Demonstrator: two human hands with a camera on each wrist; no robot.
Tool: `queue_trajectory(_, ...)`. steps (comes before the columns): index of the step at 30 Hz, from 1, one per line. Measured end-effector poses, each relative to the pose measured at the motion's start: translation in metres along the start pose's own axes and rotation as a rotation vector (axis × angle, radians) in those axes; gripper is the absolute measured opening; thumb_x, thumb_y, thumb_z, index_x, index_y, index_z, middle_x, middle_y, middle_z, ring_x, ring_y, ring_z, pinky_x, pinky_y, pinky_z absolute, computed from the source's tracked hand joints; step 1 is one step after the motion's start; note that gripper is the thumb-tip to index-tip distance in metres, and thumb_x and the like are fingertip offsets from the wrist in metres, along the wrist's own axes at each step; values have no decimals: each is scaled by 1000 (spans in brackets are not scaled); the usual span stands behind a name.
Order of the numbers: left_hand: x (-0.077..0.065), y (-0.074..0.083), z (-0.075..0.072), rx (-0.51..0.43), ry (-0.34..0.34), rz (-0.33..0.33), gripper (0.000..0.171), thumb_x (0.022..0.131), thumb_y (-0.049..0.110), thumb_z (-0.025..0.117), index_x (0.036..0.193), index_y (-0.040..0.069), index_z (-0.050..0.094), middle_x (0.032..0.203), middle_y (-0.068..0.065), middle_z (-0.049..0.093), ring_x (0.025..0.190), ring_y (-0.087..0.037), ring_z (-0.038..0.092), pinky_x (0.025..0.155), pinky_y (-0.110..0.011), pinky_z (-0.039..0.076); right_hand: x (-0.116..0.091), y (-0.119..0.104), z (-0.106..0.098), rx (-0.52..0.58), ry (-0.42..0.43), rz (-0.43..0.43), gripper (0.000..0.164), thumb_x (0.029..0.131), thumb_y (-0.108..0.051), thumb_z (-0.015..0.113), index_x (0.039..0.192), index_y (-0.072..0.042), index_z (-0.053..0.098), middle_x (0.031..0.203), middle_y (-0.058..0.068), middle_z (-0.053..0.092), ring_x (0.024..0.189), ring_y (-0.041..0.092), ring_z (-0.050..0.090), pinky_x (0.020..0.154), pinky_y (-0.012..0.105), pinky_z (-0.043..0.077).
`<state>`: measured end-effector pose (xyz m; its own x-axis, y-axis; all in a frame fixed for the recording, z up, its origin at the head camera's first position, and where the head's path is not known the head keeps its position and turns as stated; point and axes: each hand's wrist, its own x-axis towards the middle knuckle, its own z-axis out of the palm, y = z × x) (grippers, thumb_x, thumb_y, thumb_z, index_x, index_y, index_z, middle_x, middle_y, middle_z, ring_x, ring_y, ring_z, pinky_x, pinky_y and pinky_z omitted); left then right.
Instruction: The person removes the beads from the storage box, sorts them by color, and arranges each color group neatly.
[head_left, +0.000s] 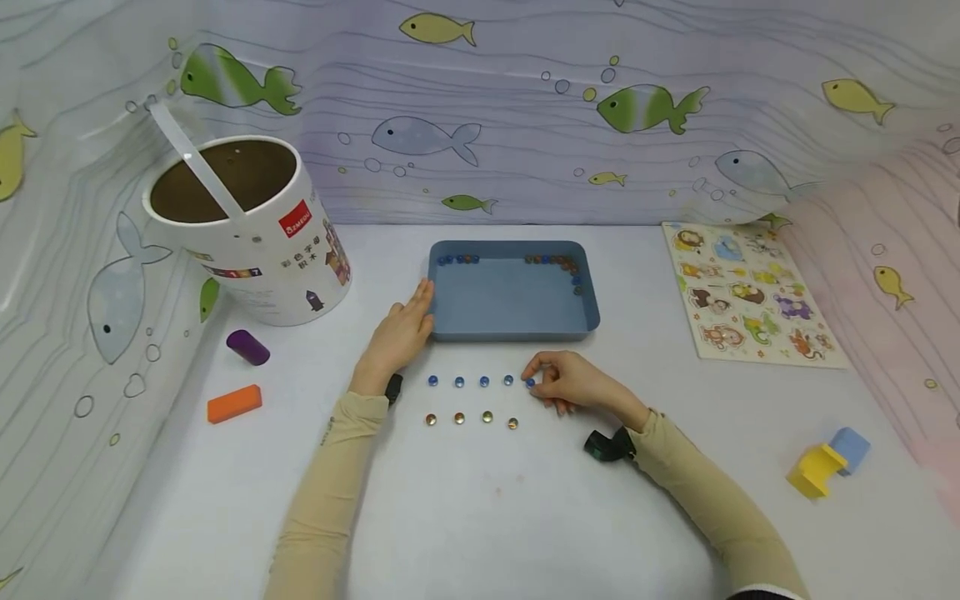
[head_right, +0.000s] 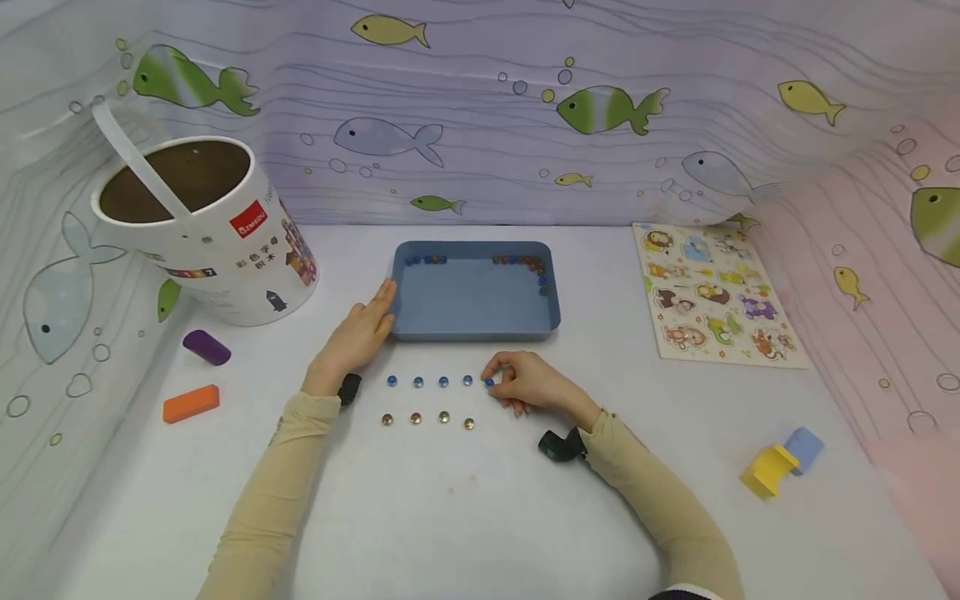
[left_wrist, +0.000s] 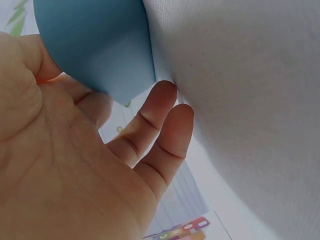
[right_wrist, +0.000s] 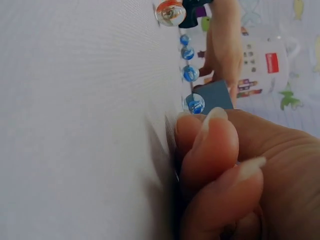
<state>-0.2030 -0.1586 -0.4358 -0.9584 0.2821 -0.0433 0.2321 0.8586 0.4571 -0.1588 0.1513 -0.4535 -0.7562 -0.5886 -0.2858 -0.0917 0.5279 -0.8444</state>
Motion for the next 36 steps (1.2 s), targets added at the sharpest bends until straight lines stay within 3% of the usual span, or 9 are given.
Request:
queue_trajectory(5, 7, -1, -5, -18, 6, 7, 58, 105, 24, 33, 157, 11, 10, 164, -5, 8, 110, -38, 47, 86, -49, 46, 2, -4, -18, -7, -15, -15, 23, 95, -15, 61, 117, -11, 62, 63, 3, 61, 45, 13, 53, 43, 25, 44)
queue_trajectory(11, 16, -3, -10, -24, 17, -3, 58, 105, 25, 32, 157, 12, 10, 164, -3, 7, 113, -39, 45, 94, -51, 44, -3, -19, -53, 85, 48, -89, 28, 99, -10, 51, 122, 3, 59, 73, 10, 62, 57, 23, 53, 54, 32, 47)
queue_trajectory(15, 19, -4, -10, -38, 15, -6, 58, 104, 26, 31, 157, 13, 10, 164, -2, 6, 109, -38, 45, 93, -51, 43, -4, -30, -76, 151, 157, -130, 32, 100, -11, 51, 124, 9, 56, 86, 12, 65, 76, 28, 61, 72, 40, 54)
queue_trajectory(18, 17, -7, -9, -32, 6, -22, 58, 104, 26, 31, 157, 13, 10, 164, -2, 6, 106, -37, 45, 92, -51, 43, 4, -36, -85, 182, 227, -132, 35, 100, -16, 51, 126, 7, 54, 102, 17, 65, 98, 33, 62, 92, 47, 51)
queue_trajectory(22, 12, -9, -7, -21, 6, -27, 58, 104, 25, 32, 157, 12, 11, 164, -3, 7, 107, -38, 46, 91, -52, 44, 25, -37, -90, 231, 292, -89, 38, 101, -19, 50, 131, 5, 51, 127, 27, 56, 119, 41, 52, 106, 54, 39)
queue_trajectory(25, 7, -9, -5, -33, 1, -23, 58, 104, 24, 32, 156, 11, 11, 164, -5, 8, 107, -38, 46, 90, -52, 44, 43, -33, -89, 265, 319, -10, 42, 101, -22, 49, 133, 5, 49, 137, 25, 51, 126, 40, 47, 112, 54, 33)
queue_trajectory(30, -3, -5, 1, -45, -20, -18, 59, 104, 23, 34, 156, 10, 11, 163, -6, 8, 108, -38, 46, 90, -52, 45, 64, -26, -83, 255, 325, 114, 41, 102, -23, 46, 133, 5, 50, 143, 20, 49, 130, 36, 46, 115, 51, 30)
queue_trajectory(36, -1, 1, 1, -34, 5, 20, 59, 103, 22, 35, 156, 8, 13, 163, -8, 11, 110, -40, 46, 96, -54, 43, 75, -25, -85, 186, 402, 170, 39, 102, -25, 47, 126, 4, 56, 140, 17, 52, 133, 32, 44, 115, 48, 30)
